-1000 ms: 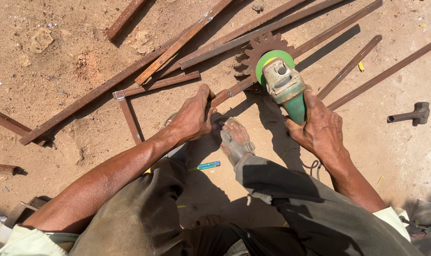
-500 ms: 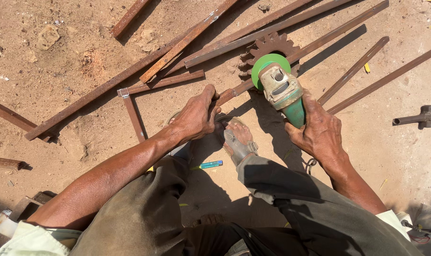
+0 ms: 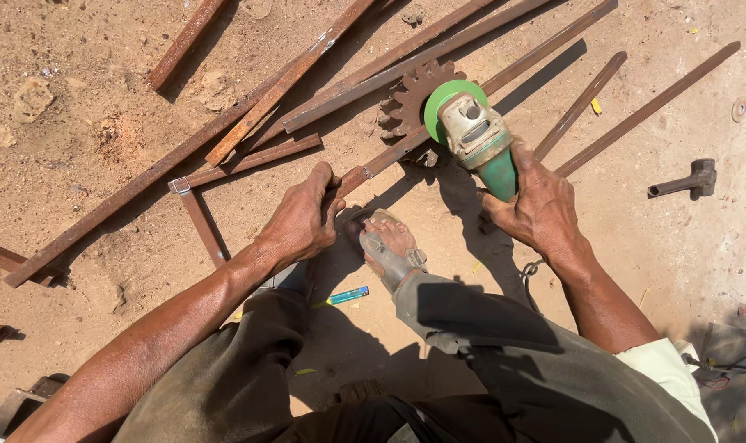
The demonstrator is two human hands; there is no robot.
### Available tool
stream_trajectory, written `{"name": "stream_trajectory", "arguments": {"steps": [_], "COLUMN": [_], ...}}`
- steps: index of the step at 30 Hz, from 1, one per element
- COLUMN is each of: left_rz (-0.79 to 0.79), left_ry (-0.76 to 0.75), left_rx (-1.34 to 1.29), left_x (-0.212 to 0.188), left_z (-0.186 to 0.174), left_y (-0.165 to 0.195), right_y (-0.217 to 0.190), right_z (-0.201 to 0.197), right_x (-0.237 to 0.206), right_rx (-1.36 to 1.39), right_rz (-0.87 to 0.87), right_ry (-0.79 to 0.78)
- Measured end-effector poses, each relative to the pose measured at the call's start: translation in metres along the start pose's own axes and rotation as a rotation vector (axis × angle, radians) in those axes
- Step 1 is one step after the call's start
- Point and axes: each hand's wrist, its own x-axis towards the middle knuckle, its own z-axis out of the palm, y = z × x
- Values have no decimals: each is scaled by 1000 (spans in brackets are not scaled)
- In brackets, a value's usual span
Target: The person sits on the ground and uses an angle grinder to smooth and deburr a long metal rod. They hold the rod with one hand and operate the grinder with the other, moving the tool along the rod's length repeatedly.
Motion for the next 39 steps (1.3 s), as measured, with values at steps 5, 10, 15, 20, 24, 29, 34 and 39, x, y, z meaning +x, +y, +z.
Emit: {"name": "stream_trajectory", "arguments": {"steps": [5,10,15,20,24,29,34,39], "left_rz": [-84,-32,3,-170,-44,-171,-69,-126], "left_ry": [3,4,15,-47,28,-21,23,9], "left_rx": [33,33,14,72,59,82,79,89], "left_x": [-3,-3,0,-4,-9,-10,-10,-10], "left_z": [-2,-2,1,0,-8,-10,-9,-8], "left_y": [-3,-5,-5,-2,-2,-3,-5,-5], "right_y": [14,31,-2,-10,35,93,94,90], "right_z": [-7,-27,-6,10,-11,-40,-14,-11], "right_x": [13,39,16,0,26,60,33,29], "right_rx": [-79,-104,-7,12,-22,-171,-91,-50], "right_rz": [18,156,85,-40,169,282,116,234], "right_ry": [34,52,-52,-20,-23,70,90,58]}}
